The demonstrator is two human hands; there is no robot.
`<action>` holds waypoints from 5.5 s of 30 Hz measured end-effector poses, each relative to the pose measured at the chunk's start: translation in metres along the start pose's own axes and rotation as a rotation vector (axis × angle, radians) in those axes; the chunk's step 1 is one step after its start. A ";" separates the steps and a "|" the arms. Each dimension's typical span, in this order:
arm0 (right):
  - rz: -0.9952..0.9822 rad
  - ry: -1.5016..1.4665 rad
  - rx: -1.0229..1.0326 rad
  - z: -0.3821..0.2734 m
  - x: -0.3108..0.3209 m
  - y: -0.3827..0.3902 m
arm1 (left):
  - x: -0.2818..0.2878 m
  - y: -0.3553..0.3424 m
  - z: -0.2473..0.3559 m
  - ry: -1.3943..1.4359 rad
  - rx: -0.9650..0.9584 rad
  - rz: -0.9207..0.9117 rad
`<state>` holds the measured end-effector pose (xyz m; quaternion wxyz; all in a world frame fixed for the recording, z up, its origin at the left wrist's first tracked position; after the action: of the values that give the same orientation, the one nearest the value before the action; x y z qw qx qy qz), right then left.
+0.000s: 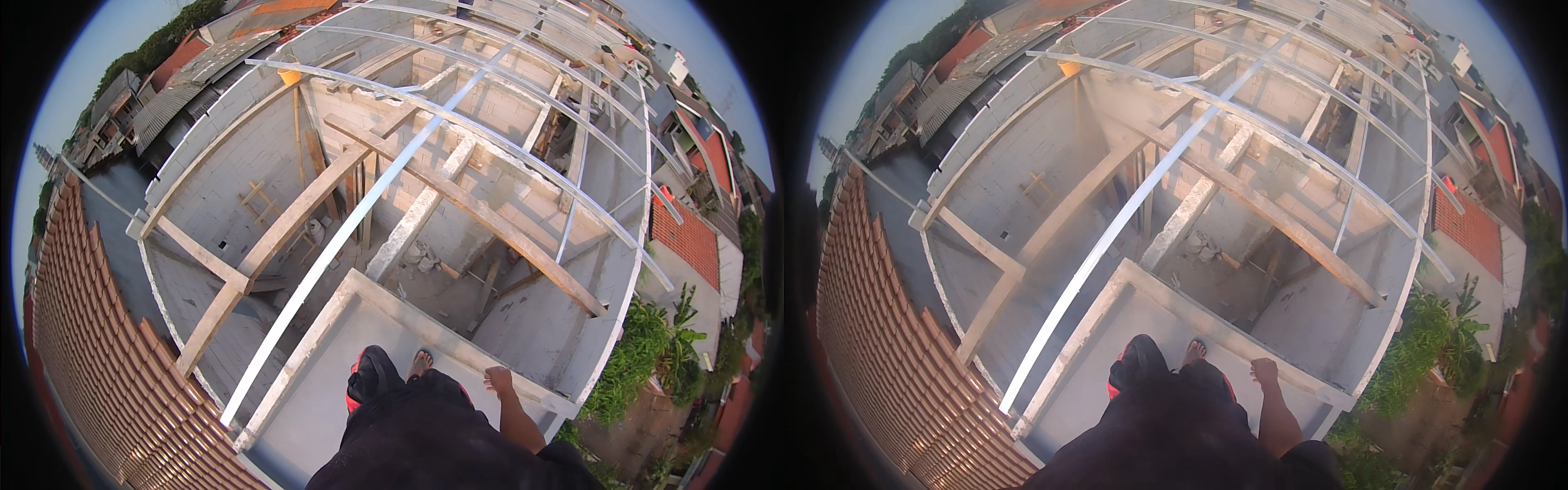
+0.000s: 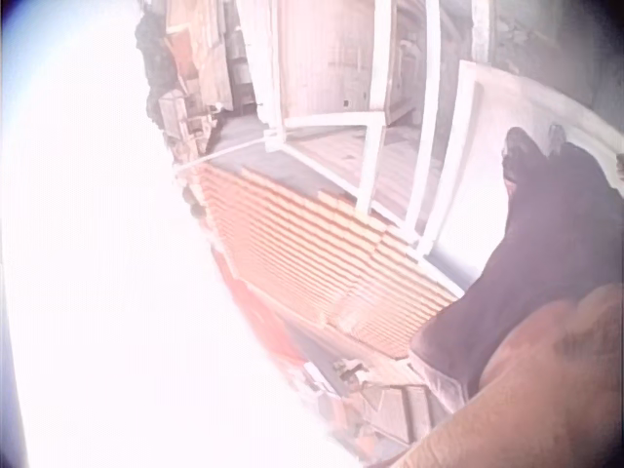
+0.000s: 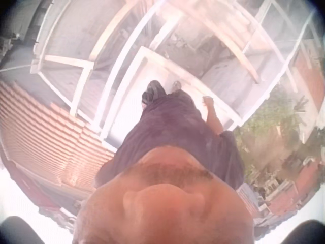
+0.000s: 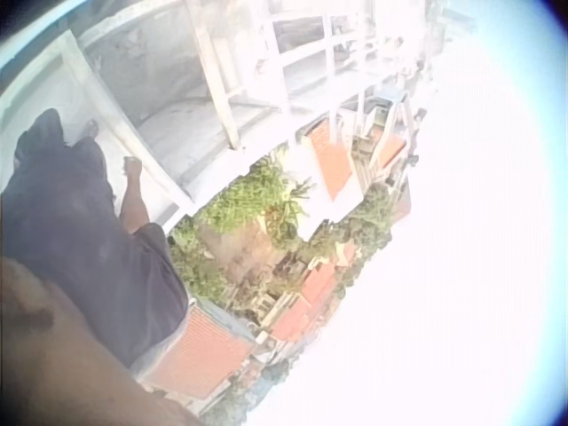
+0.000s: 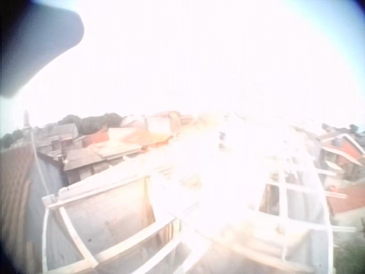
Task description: The person walks across a rooftop construction site, picks up a long white metal profile, and uses a hand saw to cut it to size. The person positions the profile against a wall and saws through it, then moves to another section to repeat the cutting process.
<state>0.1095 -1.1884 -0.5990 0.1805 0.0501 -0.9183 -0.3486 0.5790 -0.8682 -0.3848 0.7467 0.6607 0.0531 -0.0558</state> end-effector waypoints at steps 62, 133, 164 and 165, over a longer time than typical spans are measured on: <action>1.713 -0.255 -0.668 0.073 -0.070 0.399 | 0.294 -0.074 0.663 -1.339 0.024 0.493; 0.631 -0.301 -0.246 -0.406 -0.144 -0.384 | 0.457 -0.314 0.946 -0.027 -0.065 0.444; 0.540 -0.273 -0.219 -0.656 0.142 -0.712 | 0.384 -0.443 1.262 -0.410 -0.081 0.495; 0.553 -0.255 -0.192 -0.665 0.152 -0.716 | 0.397 -0.469 1.255 -0.638 -0.096 0.539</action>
<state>0.1870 -2.1738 -0.5658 0.1556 -0.2626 -0.8753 -0.3751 0.9062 -2.1762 -0.7537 0.7436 0.5649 -0.3531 -0.0575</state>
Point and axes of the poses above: each hand's wrist, its own y-axis away from the middle knuckle, its own x-axis out of the back of the hand, z = x × y, the point moved 5 cm from there along -y, towards the middle knuckle, and after that the axes turned 14 degrees about x, right-handed, at the moved point
